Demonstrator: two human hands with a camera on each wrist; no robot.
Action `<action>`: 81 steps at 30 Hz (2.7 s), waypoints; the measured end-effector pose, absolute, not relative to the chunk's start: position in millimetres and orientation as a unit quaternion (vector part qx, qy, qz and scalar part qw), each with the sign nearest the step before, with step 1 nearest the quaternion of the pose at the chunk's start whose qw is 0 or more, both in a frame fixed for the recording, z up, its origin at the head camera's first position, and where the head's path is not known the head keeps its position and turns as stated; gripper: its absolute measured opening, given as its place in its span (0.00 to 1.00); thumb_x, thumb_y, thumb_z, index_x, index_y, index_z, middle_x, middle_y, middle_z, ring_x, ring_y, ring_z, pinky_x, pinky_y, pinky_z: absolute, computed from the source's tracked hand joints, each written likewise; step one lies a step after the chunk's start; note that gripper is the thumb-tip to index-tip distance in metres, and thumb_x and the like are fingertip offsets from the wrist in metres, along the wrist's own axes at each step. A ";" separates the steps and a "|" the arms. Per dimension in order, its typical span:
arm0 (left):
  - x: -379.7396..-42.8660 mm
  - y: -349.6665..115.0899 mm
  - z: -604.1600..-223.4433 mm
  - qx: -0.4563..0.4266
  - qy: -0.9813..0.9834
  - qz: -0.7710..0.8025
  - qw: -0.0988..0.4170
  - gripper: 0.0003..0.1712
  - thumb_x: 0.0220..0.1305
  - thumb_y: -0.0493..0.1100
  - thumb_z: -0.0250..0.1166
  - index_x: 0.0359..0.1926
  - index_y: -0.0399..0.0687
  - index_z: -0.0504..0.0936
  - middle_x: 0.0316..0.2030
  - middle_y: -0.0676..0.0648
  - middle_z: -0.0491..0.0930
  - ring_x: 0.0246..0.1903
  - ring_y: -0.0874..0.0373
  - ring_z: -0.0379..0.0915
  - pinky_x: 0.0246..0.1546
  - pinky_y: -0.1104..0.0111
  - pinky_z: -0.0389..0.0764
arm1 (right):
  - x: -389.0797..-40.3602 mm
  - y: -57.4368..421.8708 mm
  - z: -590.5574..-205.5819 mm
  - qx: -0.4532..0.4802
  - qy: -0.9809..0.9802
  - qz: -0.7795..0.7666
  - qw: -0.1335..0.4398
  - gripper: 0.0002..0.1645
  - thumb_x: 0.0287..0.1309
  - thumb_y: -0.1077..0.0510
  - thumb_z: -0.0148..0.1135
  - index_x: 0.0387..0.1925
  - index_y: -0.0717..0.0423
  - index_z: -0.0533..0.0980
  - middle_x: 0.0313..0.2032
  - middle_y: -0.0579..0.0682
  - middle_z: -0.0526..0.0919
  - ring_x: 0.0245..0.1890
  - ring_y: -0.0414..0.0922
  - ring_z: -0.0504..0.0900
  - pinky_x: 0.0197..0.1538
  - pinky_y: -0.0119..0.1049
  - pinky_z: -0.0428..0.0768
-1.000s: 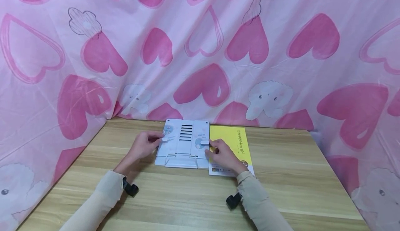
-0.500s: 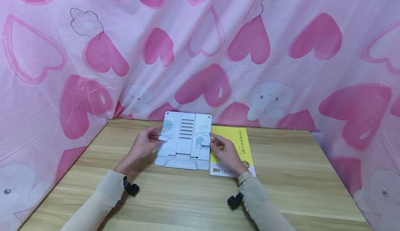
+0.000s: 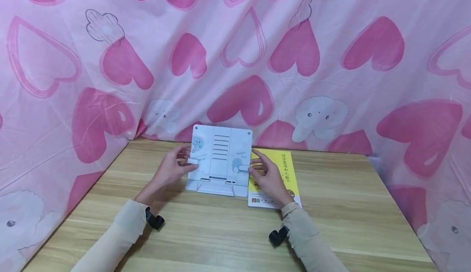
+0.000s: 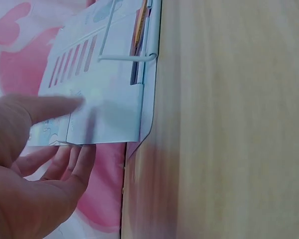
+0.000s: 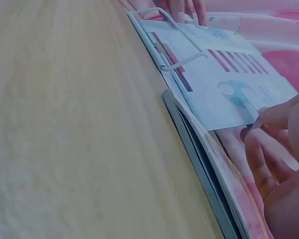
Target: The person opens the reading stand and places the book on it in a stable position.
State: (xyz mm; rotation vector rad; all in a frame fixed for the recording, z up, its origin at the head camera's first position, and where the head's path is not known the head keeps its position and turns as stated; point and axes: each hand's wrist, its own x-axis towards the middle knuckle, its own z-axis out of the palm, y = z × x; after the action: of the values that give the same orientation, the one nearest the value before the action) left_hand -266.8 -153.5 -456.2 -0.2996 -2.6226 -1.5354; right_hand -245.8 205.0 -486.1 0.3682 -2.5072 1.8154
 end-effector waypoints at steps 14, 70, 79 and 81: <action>-266.9 -151.4 -455.5 -0.092 -0.833 -0.539 0.080 0.39 0.62 0.36 0.81 0.69 0.54 0.70 0.55 0.43 0.78 0.57 0.46 0.78 0.65 0.51 0.87 | -245.1 210.9 -487.2 0.135 -0.786 0.603 -0.008 0.28 0.71 0.45 0.72 0.69 0.34 0.77 0.64 0.44 0.84 0.65 0.50 0.82 0.64 0.33 0.84; -239.5 -125.5 -415.6 -0.169 -0.805 -0.512 0.248 0.29 0.73 0.52 0.72 0.68 0.49 0.76 0.81 0.45 0.61 0.80 0.43 0.62 0.77 0.38 0.71 | -237.7 206.0 -490.7 0.257 -0.714 0.636 -0.140 0.19 0.75 0.57 0.67 0.63 0.59 0.83 0.64 0.49 0.86 0.62 0.43 0.84 0.64 0.37 0.86; -213.9 -104.0 -397.5 -0.227 -0.828 -0.416 0.299 0.18 0.75 0.57 0.69 0.55 0.52 0.85 0.71 0.47 0.80 0.84 0.41 0.55 0.80 0.33 0.62 | -232.6 191.9 -488.5 0.285 -0.735 0.601 -0.131 0.17 0.74 0.58 0.69 0.60 0.55 0.86 0.62 0.50 0.88 0.63 0.42 0.84 0.64 0.36 0.86; -213.4 -104.5 -396.5 -0.224 -0.830 -0.424 0.286 0.18 0.74 0.59 0.70 0.51 0.52 0.85 0.69 0.48 0.82 0.85 0.44 0.54 0.81 0.35 0.62 | -230.8 187.5 -488.1 0.290 -0.744 0.587 -0.134 0.16 0.73 0.58 0.69 0.59 0.53 0.87 0.60 0.50 0.89 0.60 0.42 0.85 0.62 0.36 0.86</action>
State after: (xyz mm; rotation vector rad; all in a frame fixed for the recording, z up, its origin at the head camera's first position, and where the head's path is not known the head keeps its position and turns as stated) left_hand -213.4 -104.5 -396.5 -0.5980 -2.2183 -1.1329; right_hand -230.8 187.5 -488.1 0.9989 -2.5587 2.0208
